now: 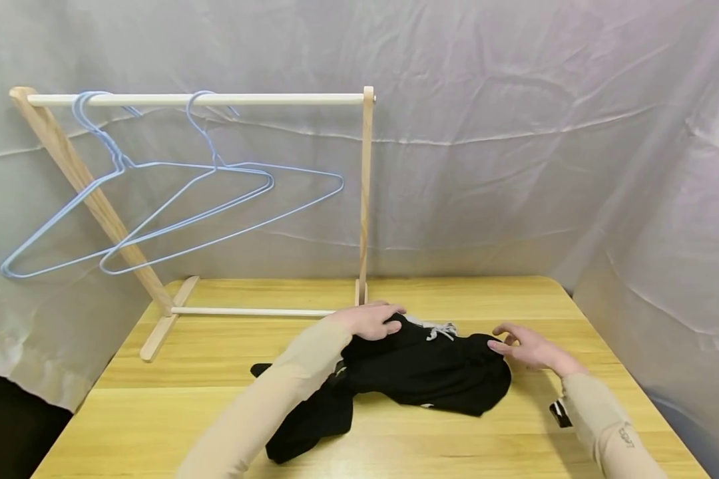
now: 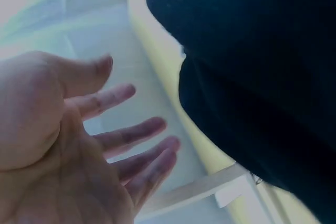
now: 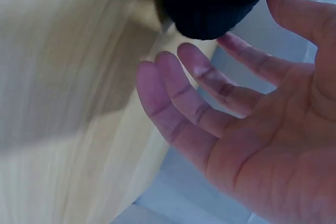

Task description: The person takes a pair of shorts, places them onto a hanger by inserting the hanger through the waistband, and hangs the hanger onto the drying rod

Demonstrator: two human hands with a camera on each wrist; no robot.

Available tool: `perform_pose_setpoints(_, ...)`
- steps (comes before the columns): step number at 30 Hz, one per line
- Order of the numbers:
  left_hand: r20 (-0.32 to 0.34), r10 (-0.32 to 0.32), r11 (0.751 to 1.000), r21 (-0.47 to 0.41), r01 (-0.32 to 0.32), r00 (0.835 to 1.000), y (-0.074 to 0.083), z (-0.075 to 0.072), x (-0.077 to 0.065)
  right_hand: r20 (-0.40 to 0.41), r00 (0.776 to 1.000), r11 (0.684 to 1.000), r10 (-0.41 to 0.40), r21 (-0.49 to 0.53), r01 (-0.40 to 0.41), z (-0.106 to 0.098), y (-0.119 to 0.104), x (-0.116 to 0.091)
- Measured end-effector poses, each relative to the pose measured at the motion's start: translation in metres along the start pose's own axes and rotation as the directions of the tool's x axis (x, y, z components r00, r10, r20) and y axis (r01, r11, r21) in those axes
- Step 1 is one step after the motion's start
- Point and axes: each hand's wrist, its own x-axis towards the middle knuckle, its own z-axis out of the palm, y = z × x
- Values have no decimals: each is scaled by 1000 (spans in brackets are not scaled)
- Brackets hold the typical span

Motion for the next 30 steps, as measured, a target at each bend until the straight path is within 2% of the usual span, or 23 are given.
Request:
perform_pose_setpoints(4, 21, -55, 998, 35, 54, 998, 1, 7, 20, 63, 995, 994, 78, 76, -82, 1, 6, 2)
perform_pose_setpoints(8, 53, -120, 991, 61, 117, 991, 1, 13, 31, 121, 985, 978, 123, 151, -140, 5, 9, 3)
perform_pose_setpoints(15, 45, -132, 986, 108, 127, 990, 0, 25, 40, 194, 970, 940, 148, 277, -199, 8, 7, 2)
perform_pose_setpoints(23, 25, -179, 972, 161, 173, 984, -1, 30, 44, 164, 978, 977, 131, 144, -155, 9, 6, 2)
perform_pose_setpoints(26, -8, -186, 966, 183, 184, 983, -3, 31, 44, 168, 979, 979, 113, 148, -138, 11, 5, 2)
perform_pose_setpoints(30, -69, -149, 963, 215, 160, 986, -4, 31, 44, 165, 983, 980, 84, 167, -112, 11, 5, 4)
